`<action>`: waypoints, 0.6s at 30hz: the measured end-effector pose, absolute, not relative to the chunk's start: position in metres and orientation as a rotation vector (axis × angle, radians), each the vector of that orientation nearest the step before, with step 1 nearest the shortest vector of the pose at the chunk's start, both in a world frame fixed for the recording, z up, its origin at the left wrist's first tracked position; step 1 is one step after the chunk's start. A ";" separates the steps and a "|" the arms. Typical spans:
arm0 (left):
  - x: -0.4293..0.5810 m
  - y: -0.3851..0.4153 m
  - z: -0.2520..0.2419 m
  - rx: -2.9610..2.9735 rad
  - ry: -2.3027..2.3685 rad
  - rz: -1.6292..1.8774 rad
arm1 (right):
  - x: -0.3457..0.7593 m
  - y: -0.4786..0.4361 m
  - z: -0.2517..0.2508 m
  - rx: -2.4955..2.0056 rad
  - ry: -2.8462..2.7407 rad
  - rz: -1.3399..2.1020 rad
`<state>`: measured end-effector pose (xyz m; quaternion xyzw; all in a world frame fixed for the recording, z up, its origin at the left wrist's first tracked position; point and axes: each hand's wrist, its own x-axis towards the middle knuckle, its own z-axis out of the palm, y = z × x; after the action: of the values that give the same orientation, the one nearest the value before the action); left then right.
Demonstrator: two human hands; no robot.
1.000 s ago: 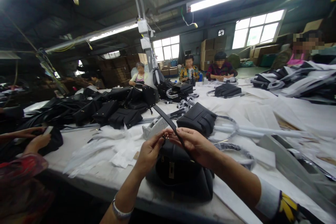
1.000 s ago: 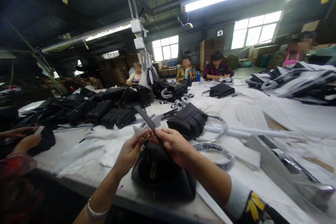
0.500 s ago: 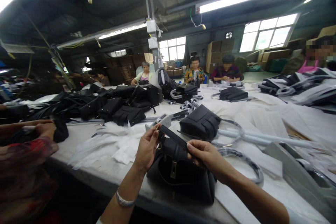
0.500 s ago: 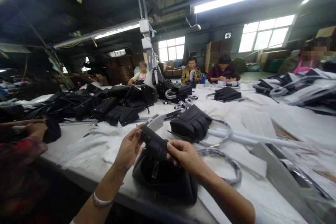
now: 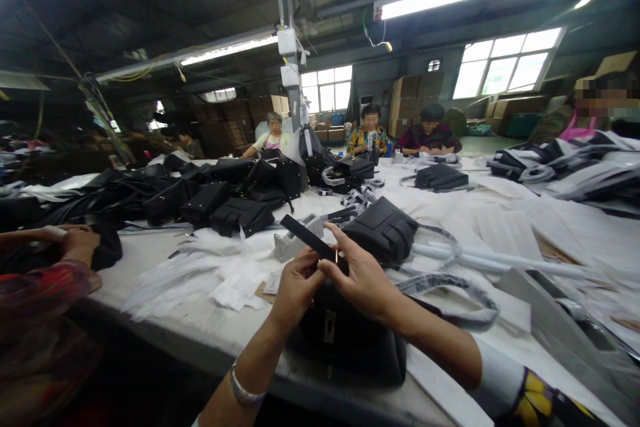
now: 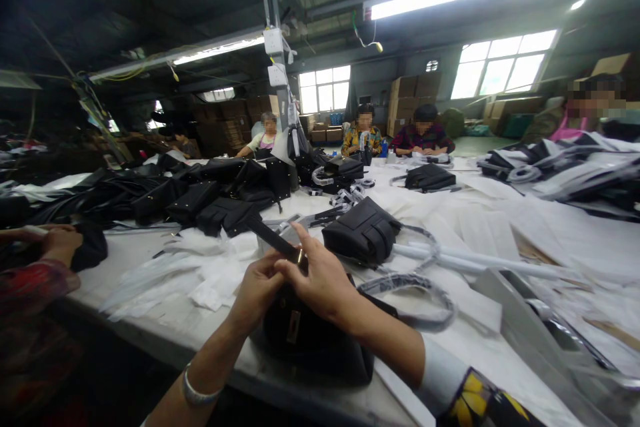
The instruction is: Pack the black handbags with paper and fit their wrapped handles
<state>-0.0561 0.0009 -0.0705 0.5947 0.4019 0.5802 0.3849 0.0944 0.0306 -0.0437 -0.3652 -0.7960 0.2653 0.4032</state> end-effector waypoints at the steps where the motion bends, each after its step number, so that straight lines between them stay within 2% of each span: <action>1: -0.056 0.001 -0.069 1.548 1.079 1.499 | 0.092 0.031 -0.041 -0.936 -2.055 0.564; 5: -0.054 0.004 -0.071 1.610 1.275 1.505 | 0.086 0.033 -0.038 -0.961 -2.127 0.380; 10: -0.049 0.005 -0.069 1.736 1.228 1.485 | 0.086 0.039 -0.038 -0.767 -2.167 0.230; 12: -0.046 0.004 -0.066 1.780 1.213 1.425 | 0.091 0.038 -0.027 -0.692 -2.120 0.369; 14: -0.044 0.001 -0.064 1.798 1.212 1.345 | 0.100 0.035 -0.008 -0.624 -1.957 0.671; 16: -0.041 -0.001 -0.063 1.802 1.184 1.269 | 0.115 0.033 0.017 -0.502 -1.674 0.957; 18: -0.039 -0.002 -0.065 1.778 1.164 1.245 | 0.133 0.035 0.040 -0.361 -1.378 1.100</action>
<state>-0.0388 -0.0017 -0.0647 0.6807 0.4456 0.4766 0.3331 0.1327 0.0349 0.0396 -0.1572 -0.5995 0.4789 0.6218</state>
